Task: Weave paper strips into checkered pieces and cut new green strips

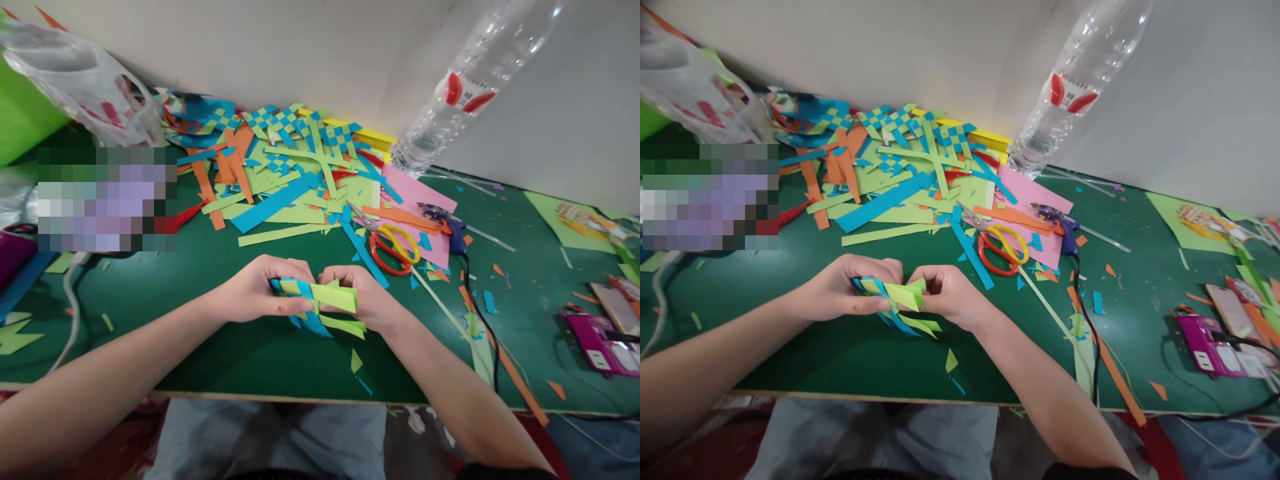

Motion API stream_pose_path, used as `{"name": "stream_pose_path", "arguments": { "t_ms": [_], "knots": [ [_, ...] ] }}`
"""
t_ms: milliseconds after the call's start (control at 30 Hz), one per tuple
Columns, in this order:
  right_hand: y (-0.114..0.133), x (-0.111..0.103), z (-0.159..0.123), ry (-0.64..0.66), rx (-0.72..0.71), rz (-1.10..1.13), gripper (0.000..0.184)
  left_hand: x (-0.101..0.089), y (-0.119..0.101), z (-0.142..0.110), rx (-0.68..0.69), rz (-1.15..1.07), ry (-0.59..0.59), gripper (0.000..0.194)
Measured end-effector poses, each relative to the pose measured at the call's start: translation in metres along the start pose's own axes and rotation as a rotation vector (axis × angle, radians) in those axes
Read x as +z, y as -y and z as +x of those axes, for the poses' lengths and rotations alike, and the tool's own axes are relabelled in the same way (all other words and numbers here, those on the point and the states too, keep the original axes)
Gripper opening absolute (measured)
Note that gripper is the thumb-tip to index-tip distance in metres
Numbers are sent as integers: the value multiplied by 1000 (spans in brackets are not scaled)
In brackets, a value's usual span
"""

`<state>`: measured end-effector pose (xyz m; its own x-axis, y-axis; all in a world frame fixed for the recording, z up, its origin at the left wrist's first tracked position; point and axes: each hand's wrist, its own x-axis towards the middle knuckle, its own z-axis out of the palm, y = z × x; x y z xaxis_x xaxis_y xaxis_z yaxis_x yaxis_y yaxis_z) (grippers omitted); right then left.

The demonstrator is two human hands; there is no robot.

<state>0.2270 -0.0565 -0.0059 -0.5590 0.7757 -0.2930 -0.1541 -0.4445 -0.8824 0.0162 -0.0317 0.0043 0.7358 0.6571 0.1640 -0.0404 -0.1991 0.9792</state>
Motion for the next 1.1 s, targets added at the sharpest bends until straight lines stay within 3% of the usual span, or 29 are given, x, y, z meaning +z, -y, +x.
{"name": "stream_pose_path", "arguments": {
  "t_ms": [167, 400, 633, 833, 1000, 1100],
  "knots": [
    [5, 1, -1, -4, -30, -10, 32, 1, -3, 0, -52, 8, -25, 12],
    [19, 0, -6, -144, -194, 13, 30, 0, -6, -1, -106, 27, -149, 20],
    [15, -1, -6, -103, -187, -40, 32, 0, -3, 2, -30, -41, -175, 15],
    [17, 3, -8, -49, -254, -154, 16, -2, 1, 2, 117, 60, -242, 17],
    [16, 3, -10, -36, -343, -281, 11, -2, 4, 1, 167, 210, -330, 35],
    [16, 4, -11, -97, -448, -366, 9, -3, 6, 1, 210, 343, -423, 49]
  ]
}}
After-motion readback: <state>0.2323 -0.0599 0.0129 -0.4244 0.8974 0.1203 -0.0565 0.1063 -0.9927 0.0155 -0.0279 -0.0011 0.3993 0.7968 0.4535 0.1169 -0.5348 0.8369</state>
